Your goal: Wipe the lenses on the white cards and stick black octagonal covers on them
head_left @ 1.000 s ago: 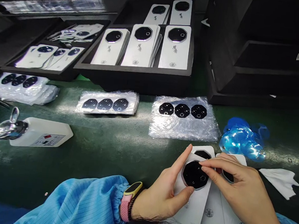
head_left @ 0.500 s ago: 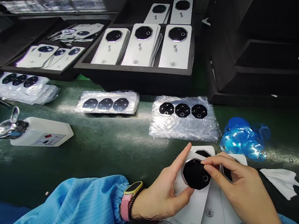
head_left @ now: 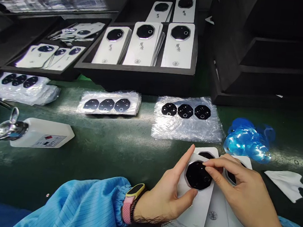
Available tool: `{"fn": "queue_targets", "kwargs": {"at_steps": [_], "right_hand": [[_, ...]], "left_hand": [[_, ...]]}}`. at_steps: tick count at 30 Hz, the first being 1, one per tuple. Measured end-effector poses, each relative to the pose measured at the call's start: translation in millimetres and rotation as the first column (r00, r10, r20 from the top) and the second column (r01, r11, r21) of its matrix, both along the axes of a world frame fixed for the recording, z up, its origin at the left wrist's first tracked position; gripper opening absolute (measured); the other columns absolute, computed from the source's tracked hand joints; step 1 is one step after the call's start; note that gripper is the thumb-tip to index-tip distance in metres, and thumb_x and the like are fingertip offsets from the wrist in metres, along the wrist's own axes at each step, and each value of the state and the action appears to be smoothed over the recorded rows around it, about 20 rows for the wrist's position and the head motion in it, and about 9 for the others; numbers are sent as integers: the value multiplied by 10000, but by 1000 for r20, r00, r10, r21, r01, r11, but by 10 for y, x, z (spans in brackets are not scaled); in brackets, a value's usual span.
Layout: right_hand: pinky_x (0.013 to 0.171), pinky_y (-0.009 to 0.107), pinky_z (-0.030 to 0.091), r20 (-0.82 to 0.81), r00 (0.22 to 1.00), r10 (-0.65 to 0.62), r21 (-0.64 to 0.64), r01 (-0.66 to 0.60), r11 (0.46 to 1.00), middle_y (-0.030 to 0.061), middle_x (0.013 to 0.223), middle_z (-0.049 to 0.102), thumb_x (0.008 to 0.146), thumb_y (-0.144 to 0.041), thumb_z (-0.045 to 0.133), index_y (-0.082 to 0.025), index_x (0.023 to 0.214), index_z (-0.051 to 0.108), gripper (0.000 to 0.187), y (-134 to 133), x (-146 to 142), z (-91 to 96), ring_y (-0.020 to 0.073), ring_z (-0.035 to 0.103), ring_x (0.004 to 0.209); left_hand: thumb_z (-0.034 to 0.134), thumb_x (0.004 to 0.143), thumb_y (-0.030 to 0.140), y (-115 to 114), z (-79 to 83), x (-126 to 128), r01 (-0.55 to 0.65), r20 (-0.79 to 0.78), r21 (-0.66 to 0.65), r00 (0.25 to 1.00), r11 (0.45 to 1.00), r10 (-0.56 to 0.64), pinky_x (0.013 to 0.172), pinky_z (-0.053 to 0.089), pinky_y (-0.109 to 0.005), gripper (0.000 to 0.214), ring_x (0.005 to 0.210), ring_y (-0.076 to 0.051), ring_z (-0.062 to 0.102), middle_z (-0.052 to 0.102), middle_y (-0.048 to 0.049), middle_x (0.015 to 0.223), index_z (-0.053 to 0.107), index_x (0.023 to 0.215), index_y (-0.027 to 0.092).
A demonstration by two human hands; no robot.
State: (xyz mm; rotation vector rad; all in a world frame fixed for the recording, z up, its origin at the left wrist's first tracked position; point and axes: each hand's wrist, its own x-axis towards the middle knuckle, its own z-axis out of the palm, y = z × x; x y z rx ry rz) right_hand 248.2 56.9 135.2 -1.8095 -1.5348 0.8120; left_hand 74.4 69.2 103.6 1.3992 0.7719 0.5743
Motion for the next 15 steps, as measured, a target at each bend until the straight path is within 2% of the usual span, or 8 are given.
{"fn": "queue_targets", "kwargs": {"at_steps": [5, 8, 12, 15], "right_hand": [[428, 246, 449, 48, 999, 8, 84, -12, 996, -10, 625, 665, 828, -406, 548, -296, 678, 706, 244, -2, -11, -4, 154, 599, 535], [397, 247, 434, 71, 997, 30, 152, -40, 988, -15, 620, 666, 846, -390, 545, -297, 689, 698, 238, -20, 2, -20, 152, 601, 516], [373, 243, 422, 102, 994, 44, 181, -62, 982, -23, 609, 661, 859, -366, 544, -294, 687, 688, 236, -29, 7, -24, 145, 597, 499], [412, 240, 458, 107, 993, 55, 197, -75, 977, -24, 610, 659, 870, -356, 542, -286, 692, 679, 235, -21, -3, -20, 143, 611, 519]], "left_hand": [[534, 803, 92, 1, 16, 5, -8, -22, -4, 1000, 1000, 8, 1008, 474, -343, 804, 1316, -269, 429, 282, -52, 1530, 147, 1500, 199], [540, 799, 96, -8, 15, -3, -11, -24, -15, 1000, 1000, 11, 1002, 480, -357, 808, 1308, -276, 438, 287, -48, 1527, 153, 1500, 204], [555, 795, 103, -17, 9, -13, -19, -39, -29, 999, 999, 18, 970, 508, -372, 813, 1330, -303, 402, 322, -38, 1518, 169, 1499, 231], [544, 802, 97, -13, 11, -13, -18, -34, -25, 999, 1000, 17, 988, 494, -351, 804, 1338, -292, 391, 306, -43, 1525, 163, 1500, 220]]}}
